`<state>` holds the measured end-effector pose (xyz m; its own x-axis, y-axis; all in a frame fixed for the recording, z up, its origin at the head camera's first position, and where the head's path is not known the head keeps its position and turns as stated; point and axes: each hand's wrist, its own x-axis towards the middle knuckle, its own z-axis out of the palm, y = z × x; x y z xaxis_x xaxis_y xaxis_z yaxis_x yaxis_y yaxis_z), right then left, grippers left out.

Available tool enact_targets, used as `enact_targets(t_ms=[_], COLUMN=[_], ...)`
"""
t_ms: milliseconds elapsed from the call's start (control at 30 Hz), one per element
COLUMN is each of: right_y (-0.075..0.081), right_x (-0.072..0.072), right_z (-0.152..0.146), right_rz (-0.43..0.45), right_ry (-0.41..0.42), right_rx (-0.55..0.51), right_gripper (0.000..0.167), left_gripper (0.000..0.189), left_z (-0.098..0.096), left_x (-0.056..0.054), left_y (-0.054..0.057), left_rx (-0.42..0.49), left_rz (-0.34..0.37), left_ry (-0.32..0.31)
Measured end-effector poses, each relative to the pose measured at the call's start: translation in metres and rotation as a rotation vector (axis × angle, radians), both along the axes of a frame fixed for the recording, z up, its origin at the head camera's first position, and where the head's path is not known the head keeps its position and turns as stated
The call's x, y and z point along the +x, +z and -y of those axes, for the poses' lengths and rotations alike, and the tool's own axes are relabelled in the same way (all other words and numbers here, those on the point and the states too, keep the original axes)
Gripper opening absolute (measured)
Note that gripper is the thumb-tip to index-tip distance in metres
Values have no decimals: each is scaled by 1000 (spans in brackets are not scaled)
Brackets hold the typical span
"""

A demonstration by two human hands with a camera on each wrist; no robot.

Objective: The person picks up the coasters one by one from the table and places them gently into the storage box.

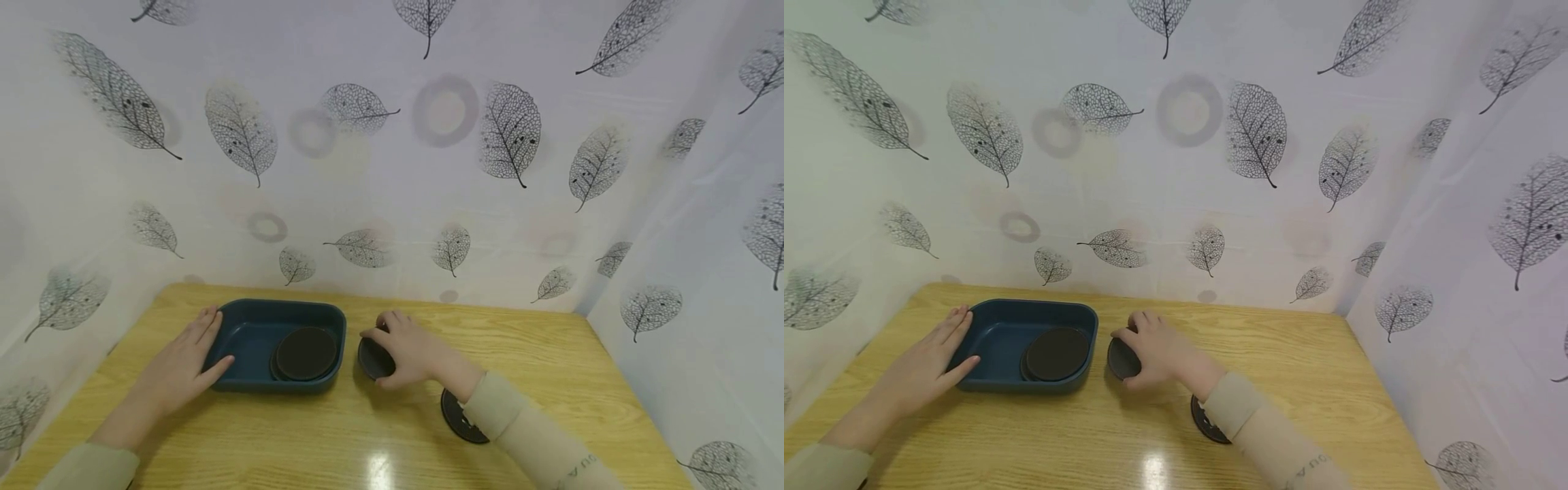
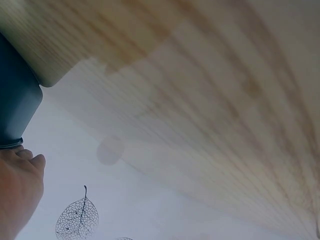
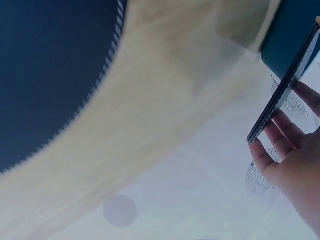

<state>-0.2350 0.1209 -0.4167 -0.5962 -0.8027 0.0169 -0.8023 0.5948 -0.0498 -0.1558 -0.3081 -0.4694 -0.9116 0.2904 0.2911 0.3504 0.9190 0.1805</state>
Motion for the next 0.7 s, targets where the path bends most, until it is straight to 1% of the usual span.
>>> enact_targets(t_ms=[233,367,533,700], right_y=[20,29,38,44], right_x=[-10,-14,-19,-24], right_z=[7,15,28,43], right_rz=[-38,-49,-42,-64], right_ry=[7,-2,-6,-2], right_rx=[-28,-4,8,42], right_gripper=[85,83,83,84], left_gripper=[87,87,87,87], left_z=[0,0,-1,-1], left_x=[0,1,1,0], left_y=[0,1,0,0], left_rx=[-3,-2,-10,0], left_rz=[9,10,14,17], left_ry=[5,11,14,11])
